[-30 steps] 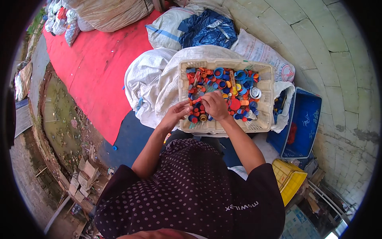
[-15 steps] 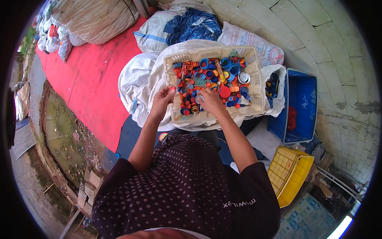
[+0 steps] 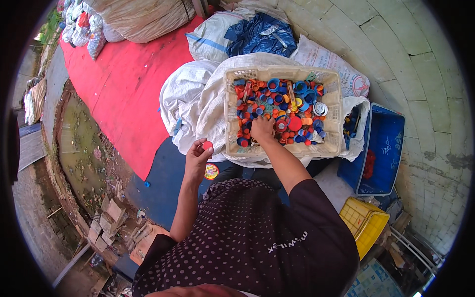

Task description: Sorting plastic bottle caps by color into different containers.

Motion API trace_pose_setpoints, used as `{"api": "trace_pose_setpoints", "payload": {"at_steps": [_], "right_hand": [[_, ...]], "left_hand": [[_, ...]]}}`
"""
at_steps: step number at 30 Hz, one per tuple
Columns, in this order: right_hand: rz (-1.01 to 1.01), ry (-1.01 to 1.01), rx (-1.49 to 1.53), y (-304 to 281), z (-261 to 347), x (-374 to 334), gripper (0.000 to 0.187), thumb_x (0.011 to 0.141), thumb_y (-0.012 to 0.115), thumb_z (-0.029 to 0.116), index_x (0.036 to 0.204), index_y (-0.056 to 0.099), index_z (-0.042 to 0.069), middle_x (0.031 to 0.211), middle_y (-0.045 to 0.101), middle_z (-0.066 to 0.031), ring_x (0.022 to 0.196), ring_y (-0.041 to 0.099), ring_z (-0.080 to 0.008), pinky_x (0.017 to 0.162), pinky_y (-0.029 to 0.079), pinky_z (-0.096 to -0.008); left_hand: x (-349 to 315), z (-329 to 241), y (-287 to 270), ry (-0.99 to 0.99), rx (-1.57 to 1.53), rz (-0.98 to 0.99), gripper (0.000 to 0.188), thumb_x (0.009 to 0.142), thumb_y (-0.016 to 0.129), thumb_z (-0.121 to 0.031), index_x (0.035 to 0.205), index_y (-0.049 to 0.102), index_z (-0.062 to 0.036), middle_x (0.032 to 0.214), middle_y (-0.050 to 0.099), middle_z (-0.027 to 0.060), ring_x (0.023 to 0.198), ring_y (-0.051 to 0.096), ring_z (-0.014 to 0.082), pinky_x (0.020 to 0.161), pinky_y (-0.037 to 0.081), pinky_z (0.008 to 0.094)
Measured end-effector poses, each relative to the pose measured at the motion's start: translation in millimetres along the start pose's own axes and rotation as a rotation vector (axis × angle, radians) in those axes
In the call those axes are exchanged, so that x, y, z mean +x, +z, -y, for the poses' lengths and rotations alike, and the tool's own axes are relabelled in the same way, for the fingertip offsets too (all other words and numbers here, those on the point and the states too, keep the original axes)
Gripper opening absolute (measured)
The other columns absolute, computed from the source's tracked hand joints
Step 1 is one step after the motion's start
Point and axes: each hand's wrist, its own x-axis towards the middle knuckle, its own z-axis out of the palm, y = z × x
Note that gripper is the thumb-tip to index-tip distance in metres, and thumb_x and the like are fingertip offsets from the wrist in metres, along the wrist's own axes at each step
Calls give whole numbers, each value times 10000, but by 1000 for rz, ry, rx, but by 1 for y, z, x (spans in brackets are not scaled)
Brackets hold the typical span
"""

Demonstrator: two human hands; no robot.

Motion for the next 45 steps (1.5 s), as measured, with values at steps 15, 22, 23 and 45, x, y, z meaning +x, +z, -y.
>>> {"api": "trace_pose_setpoints", "payload": {"at_steps": [15,22,23,45], "right_hand": [[-384,-7,390,-26,-17,-41,188,818,720,302,926,700,149,925,651,-8,902,613,-192,832,416,-438],[42,-137,1662,-72,-4,-100,339,900,699,285,1087,681,3,900,672,-17,756,609,-69,659,502,-237],[108,-91,1661,-78,0,-106,337,927,665,261,1129,662,-9,926,666,-13,768,610,-78,681,510,-226],[127,-13,2007,-59,39,-116,270,966,586,129,1196,571,-10,1044,638,-83,908,675,-184,839,572,-307]], "left_hand": [[32,1,28,-44,71,175,391,815,767,-50,1139,549,-19,934,637,11,782,585,68,737,492,222],[46,26,48,102,171,354,407,803,783,-72,1129,548,-5,974,654,33,864,625,116,787,522,262],[47,28,52,107,165,376,415,788,795,-75,1126,565,-4,988,663,49,884,633,122,819,527,276],[53,53,34,5,43,327,323,915,668,-117,1203,608,19,1057,678,78,936,635,126,843,523,271]]}}
